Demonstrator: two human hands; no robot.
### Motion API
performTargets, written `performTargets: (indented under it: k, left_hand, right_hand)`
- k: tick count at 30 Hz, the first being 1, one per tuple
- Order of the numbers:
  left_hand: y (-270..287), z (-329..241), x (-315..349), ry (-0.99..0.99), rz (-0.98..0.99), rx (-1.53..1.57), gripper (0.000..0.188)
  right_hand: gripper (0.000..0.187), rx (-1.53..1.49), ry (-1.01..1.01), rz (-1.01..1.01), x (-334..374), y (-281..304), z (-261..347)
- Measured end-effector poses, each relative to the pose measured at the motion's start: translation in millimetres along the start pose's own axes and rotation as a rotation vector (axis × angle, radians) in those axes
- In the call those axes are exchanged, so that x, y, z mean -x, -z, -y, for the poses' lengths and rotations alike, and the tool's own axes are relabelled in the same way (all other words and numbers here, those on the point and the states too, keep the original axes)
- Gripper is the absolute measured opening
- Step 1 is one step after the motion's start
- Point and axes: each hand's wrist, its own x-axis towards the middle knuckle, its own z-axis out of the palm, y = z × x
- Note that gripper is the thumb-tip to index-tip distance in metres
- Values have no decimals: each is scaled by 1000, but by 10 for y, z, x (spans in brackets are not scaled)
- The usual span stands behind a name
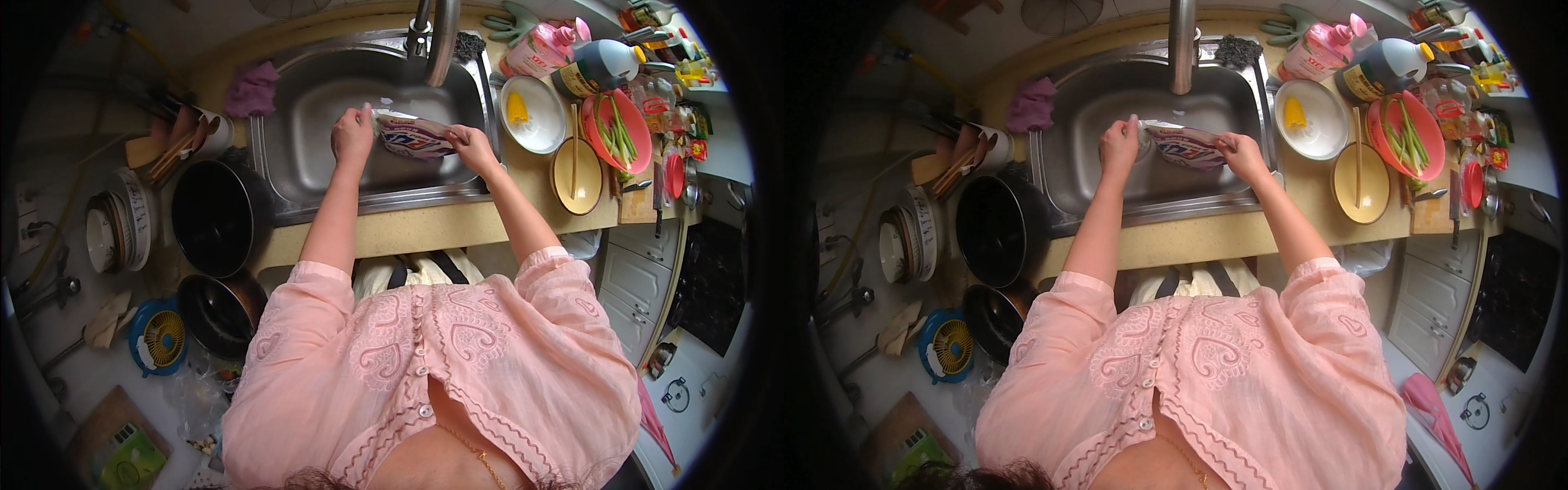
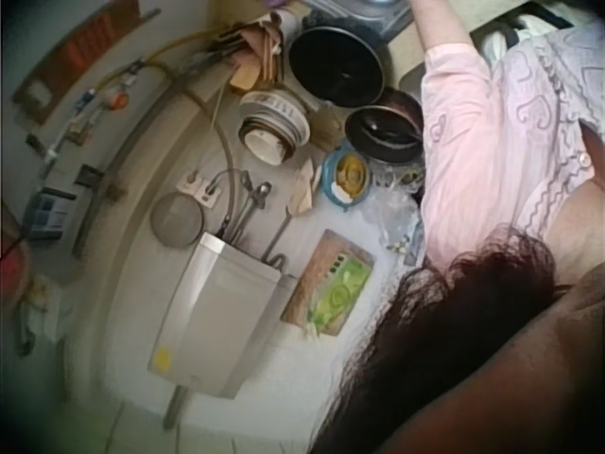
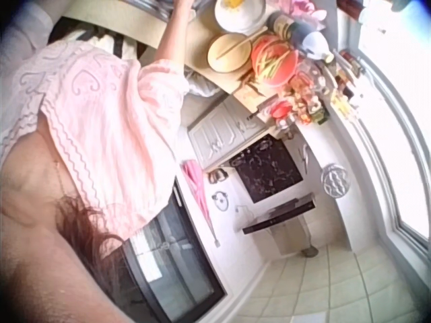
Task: The person cleans a gas stovetop using a cloth, then rinses the cloth at the sink. They apply dish soap to the cloth and continue scrubbing the stovetop surface and burners before rinsing the cloth again.
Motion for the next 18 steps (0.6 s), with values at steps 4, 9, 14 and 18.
performTargets:
  k: [4,9,14,18]
  left_hand:
    - [168,-71,19,166,133,5,32]
    - [127,-19,69,-72,53,141,31]
    - [158,-14,-90,101,238,14,29]
    - [105,-11,-2,-89,105,102,35]
  right_hand:
    - [17,42,4,1,-24,6,-30]
    - [18,42,16,10,-22,13,-27]
    - [18,9,11,14,-23,29,16]
    - [18,8,7,10,-49,17,-50]
